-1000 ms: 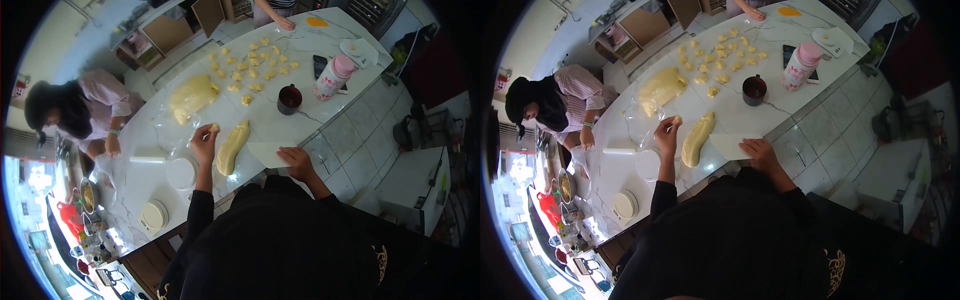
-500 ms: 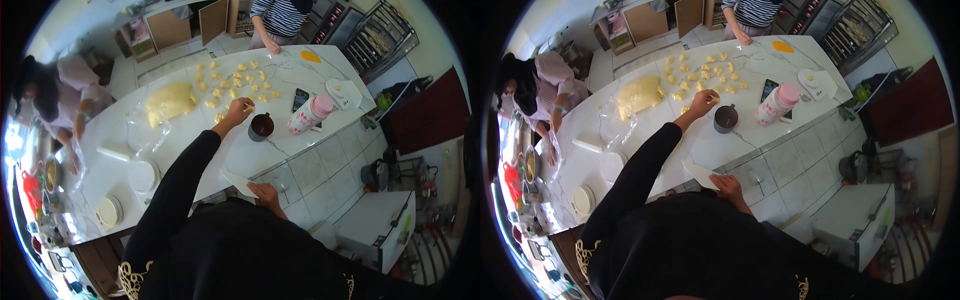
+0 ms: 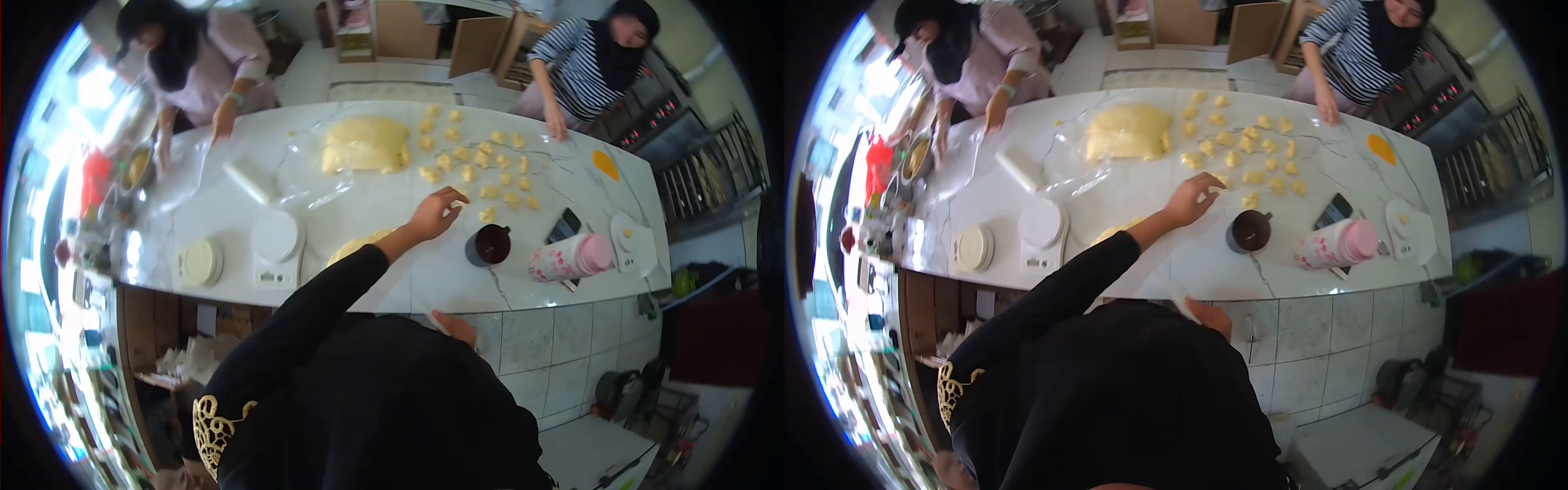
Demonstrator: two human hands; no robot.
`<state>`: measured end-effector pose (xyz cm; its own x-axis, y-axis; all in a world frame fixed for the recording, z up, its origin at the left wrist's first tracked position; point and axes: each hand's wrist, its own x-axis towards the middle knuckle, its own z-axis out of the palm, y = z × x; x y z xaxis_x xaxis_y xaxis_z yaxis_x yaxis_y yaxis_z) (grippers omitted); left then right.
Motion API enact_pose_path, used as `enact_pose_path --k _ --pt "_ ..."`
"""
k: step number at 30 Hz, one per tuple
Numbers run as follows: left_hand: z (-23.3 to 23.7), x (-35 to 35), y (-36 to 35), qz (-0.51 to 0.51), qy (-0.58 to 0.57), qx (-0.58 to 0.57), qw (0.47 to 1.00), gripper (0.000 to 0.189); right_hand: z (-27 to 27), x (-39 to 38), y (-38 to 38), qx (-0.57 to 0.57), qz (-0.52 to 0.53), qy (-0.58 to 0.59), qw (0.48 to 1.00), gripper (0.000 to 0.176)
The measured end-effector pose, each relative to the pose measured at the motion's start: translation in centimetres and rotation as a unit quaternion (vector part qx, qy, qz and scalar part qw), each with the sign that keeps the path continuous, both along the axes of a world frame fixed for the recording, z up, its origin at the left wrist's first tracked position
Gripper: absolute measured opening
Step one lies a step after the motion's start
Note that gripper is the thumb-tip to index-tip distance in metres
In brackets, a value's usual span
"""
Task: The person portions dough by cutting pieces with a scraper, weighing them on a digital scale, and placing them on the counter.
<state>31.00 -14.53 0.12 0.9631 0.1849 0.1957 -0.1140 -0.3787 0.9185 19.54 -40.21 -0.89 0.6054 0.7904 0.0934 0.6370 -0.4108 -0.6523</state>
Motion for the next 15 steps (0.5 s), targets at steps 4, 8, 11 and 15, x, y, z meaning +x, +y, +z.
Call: enact_pose_path --k 4,8,11,15 --pt "-0.6 -13.4 4.2 0.207 -0.028 0.180 0.961 0.037 -2.4 0.4 3.0 0.199 -0.184 0.063 0.960 0.030" --pt "-2.3 -21.7 4.2 0.340 0.075 0.217 0.912 0.061 2.6 3.1 10.0 0.208 -0.010 0.100 0.973 0.032" --pt "-3.1 -23.8 3.1 0.393 0.117 0.215 0.886 0.069 3.1 2.6 14.6 0.186 0.067 0.064 0.978 0.033" --pt "-4.7 -24.5 1.8 0.428 0.063 0.133 0.892 0.056 5.2 0.7 18.1 0.038 0.169 0.001 0.985 0.036"
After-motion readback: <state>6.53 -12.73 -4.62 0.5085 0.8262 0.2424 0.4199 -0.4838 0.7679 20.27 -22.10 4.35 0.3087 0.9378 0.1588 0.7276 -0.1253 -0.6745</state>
